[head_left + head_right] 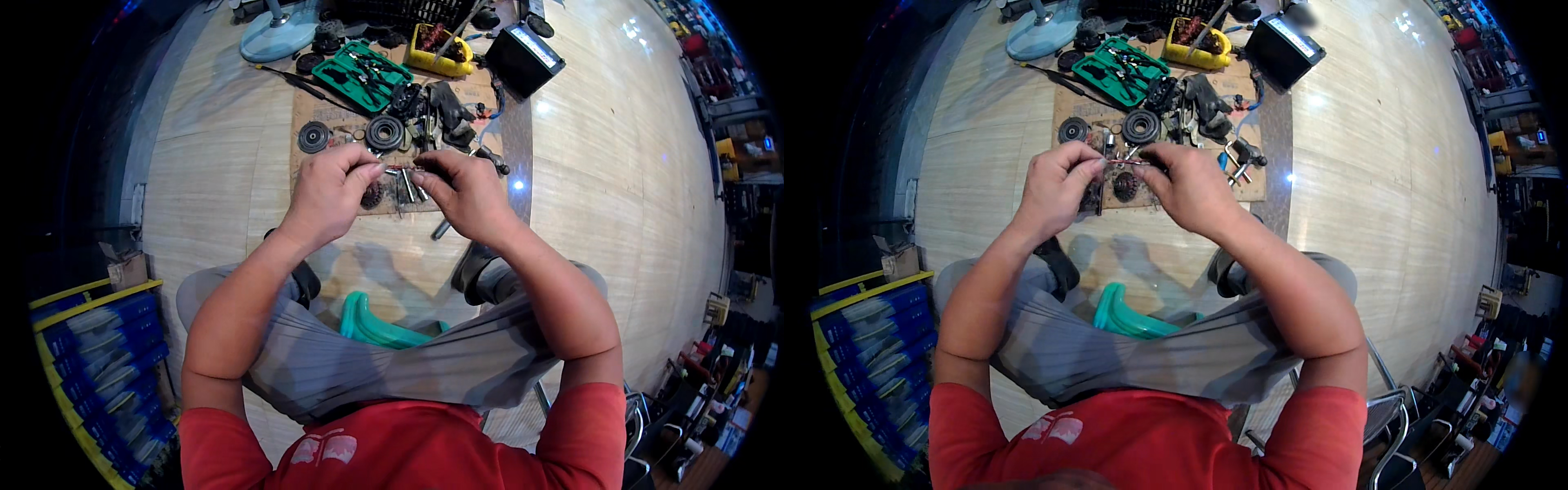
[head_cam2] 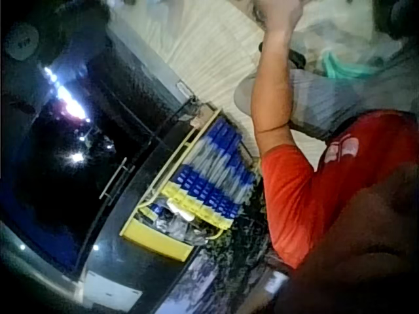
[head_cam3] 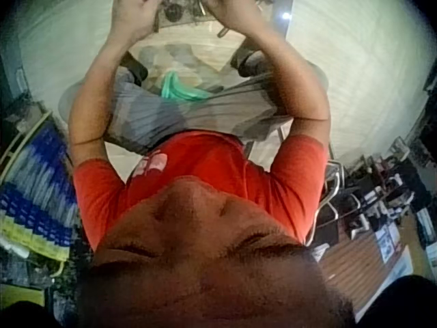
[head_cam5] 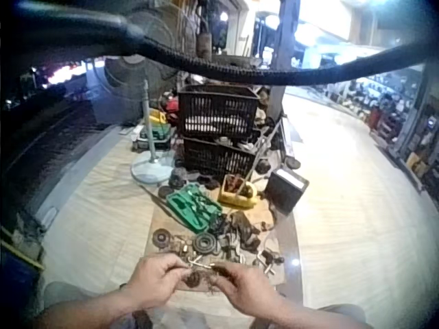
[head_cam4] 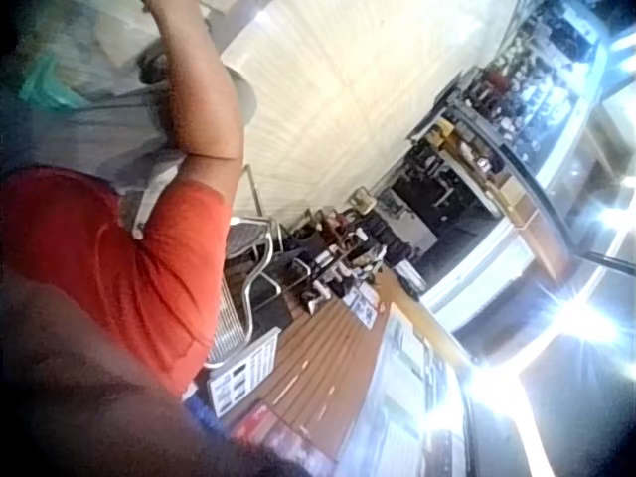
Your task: The person is disassembling a mechanical component by hand, removing small metal parts and inspecting the housing.
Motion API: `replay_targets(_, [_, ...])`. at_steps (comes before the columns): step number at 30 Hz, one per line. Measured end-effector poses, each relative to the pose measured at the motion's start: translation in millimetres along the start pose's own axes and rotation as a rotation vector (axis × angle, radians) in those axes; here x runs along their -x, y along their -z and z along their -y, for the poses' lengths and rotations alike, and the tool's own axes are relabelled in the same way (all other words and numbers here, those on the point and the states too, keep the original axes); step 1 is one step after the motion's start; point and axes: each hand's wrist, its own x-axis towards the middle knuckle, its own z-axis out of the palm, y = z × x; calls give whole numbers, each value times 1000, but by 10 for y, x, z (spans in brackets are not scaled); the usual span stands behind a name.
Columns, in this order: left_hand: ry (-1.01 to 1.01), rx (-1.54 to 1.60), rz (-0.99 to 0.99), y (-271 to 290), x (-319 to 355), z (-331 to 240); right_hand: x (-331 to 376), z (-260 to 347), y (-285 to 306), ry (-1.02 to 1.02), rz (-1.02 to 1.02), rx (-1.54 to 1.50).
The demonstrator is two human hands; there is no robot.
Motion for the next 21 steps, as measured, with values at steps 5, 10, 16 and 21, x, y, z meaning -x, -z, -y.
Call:
replay_targets(5, [-67,-75,-41,-4,-5,50,11,100,37,-49,66,7])
replay_targets(10, [-46,-93,-48,-13,-57,112,4,75,1,-36,76,65])
replay_targets(16, [3,29,-51,-16,-108,162,-30,28,56,-116,-31,22])
replay_targets(21, [107,116,42,31,-102,113,-48,0,152,-100,-16,-6])
